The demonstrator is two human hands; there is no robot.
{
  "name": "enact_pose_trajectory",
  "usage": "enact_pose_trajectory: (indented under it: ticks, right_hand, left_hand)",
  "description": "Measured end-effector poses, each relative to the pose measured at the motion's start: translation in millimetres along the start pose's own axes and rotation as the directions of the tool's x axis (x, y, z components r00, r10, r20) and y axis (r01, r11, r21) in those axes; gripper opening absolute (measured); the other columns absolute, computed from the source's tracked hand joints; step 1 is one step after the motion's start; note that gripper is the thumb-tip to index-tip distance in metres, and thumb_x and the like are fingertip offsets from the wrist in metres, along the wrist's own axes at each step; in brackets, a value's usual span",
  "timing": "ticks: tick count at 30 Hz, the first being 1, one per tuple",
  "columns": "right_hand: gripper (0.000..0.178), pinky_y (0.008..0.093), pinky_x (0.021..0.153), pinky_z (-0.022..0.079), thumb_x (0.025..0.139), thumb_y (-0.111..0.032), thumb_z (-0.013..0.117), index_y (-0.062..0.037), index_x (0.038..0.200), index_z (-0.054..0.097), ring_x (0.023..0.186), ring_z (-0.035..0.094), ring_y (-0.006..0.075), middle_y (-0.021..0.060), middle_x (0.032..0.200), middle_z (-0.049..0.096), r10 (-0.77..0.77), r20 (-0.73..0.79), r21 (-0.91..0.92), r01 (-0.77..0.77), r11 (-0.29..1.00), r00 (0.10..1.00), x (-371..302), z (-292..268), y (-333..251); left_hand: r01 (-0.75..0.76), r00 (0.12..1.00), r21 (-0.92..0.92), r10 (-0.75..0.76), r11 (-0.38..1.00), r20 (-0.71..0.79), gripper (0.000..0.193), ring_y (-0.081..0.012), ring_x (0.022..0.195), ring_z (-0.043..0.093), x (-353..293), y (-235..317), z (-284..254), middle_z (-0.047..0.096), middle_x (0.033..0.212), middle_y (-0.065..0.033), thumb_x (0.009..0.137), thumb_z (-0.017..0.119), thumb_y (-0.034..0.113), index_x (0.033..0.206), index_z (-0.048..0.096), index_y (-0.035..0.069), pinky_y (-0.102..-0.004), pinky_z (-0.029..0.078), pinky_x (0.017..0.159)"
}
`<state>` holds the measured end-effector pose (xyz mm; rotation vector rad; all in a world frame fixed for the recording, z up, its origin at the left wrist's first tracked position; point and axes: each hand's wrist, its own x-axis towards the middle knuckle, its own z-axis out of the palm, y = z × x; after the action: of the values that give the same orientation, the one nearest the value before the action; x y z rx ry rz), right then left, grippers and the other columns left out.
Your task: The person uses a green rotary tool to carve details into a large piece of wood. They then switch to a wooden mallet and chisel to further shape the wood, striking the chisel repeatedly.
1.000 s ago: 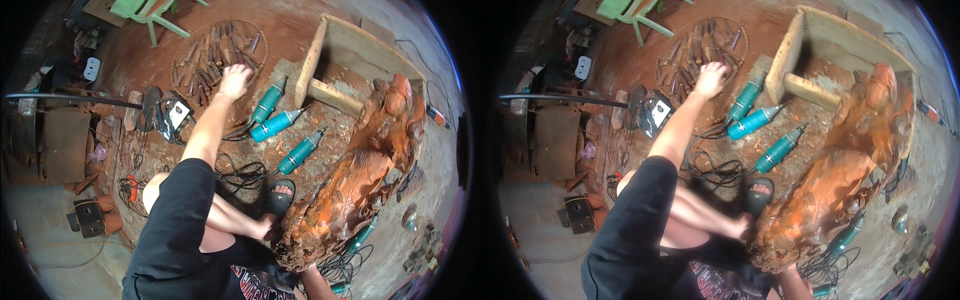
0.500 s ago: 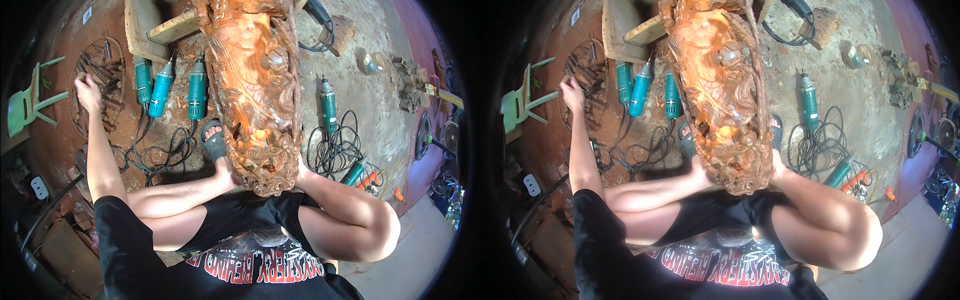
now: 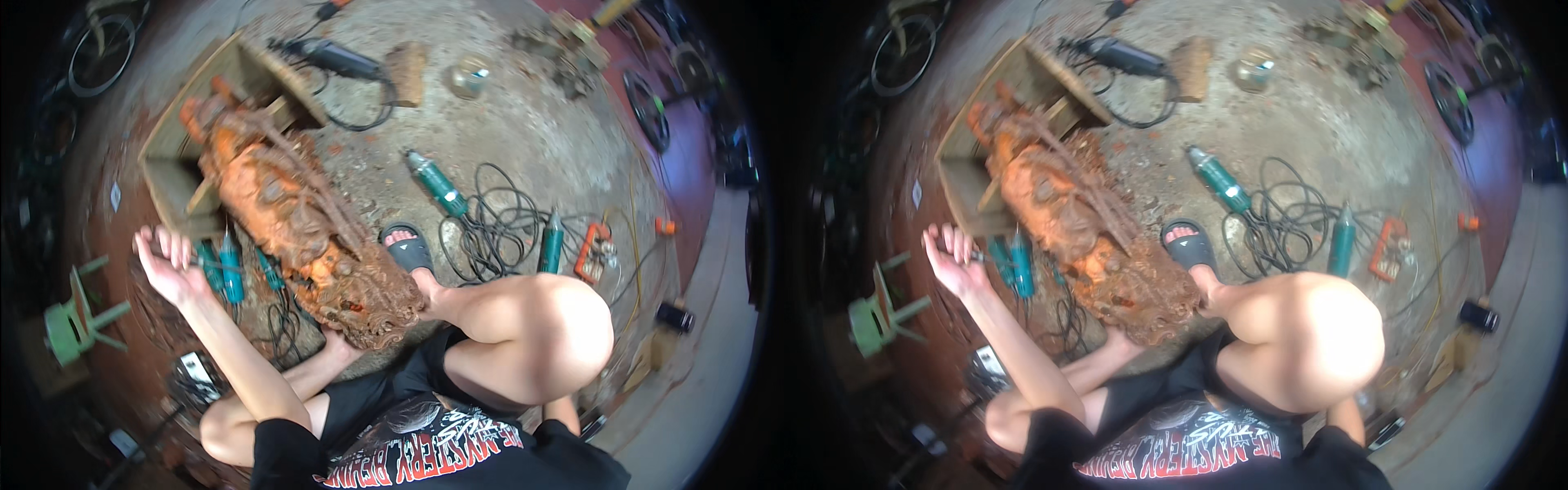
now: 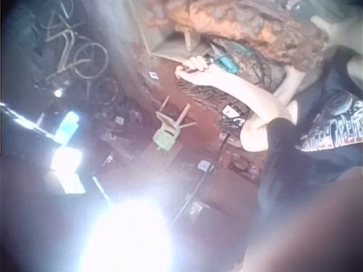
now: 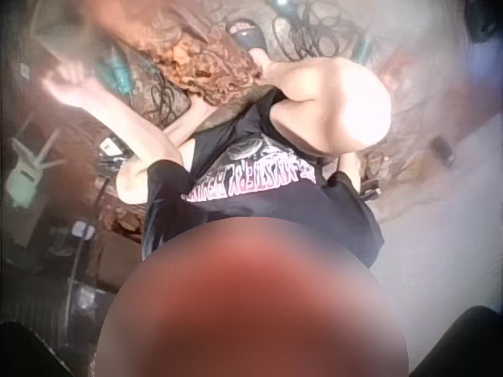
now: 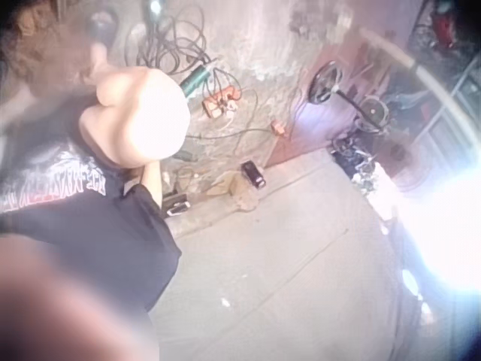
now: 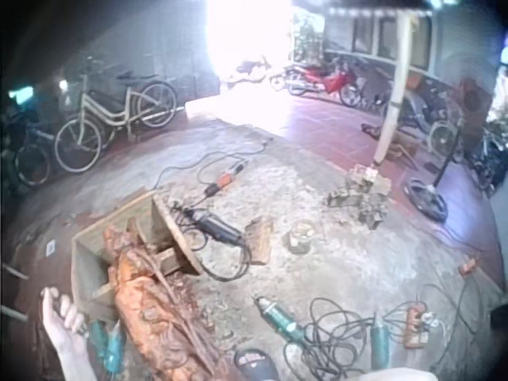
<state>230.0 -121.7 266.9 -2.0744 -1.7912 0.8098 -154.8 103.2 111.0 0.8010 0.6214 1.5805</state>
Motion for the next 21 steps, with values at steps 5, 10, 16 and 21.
enact_pose_trajectory:
  ticks: [5, 10, 16, 21]
  right_hand:
    - [0.030, 0.0371, 0.082, 0.058, 0.083, -0.024, 0.075, -0.0099, 0.109, 0.079, 0.092, 0.075, 0.0276, 0.0147, 0.097, 0.077, 0.482, -0.148, 0.170, -0.458, 0.873, 0.864, -122, 128, 241]
    - [0.029, 0.0386, 0.078, 0.058, 0.090, -0.027, 0.072, -0.0082, 0.111, 0.077, 0.088, 0.076, 0.0275, 0.0147, 0.094, 0.078, 0.834, -0.261, 0.544, -0.640, 0.543, 0.487, -174, 243, 359]
    - [0.055, 0.0464, 0.105, 0.050, 0.081, -0.037, 0.080, -0.0043, 0.124, 0.069, 0.125, 0.063, 0.0325, 0.0240, 0.139, 0.063, 0.987, -0.133, 0.571, -0.821, 0.000, -0.093, -391, 289, 358]
    - [0.049, 0.0432, 0.088, 0.057, 0.075, -0.038, 0.085, -0.0008, 0.106, 0.075, 0.098, 0.070, 0.0394, 0.0253, 0.105, 0.073, 0.959, 0.093, 0.417, -0.864, -0.283, -0.269, -503, 415, 325]
  left_hand:
    - [0.095, 0.980, 0.171, -0.062, 0.981, -0.191, 0.025, -0.0077, 0.054, 0.022, -19, -24, 37, 0.031, 0.067, 0.0046, 0.104, 0.059, 0.021, 0.083, 0.048, 0.012, -0.0269, 0.019, 0.051]
    - [0.120, 0.985, 0.199, -0.092, 0.973, -0.146, 0.026, -0.0124, 0.058, 0.026, 1, 13, -38, 0.027, 0.070, 0.0003, 0.104, 0.057, 0.019, 0.084, 0.043, 0.011, -0.0296, 0.025, 0.054]
    - [0.083, 0.997, 0.221, -0.082, 0.972, -0.012, 0.019, -0.0150, 0.057, 0.025, 22, 13, -40, 0.027, 0.073, -0.0023, 0.105, 0.056, 0.020, 0.097, 0.045, 0.006, -0.0301, 0.027, 0.055]
    - [0.149, 0.986, 0.322, -0.116, 0.935, -0.119, 0.021, -0.0203, 0.067, 0.041, 48, 12, -67, 0.042, 0.082, -0.0086, 0.104, 0.055, 0.022, 0.107, 0.047, 0.002, -0.0352, 0.039, 0.066]
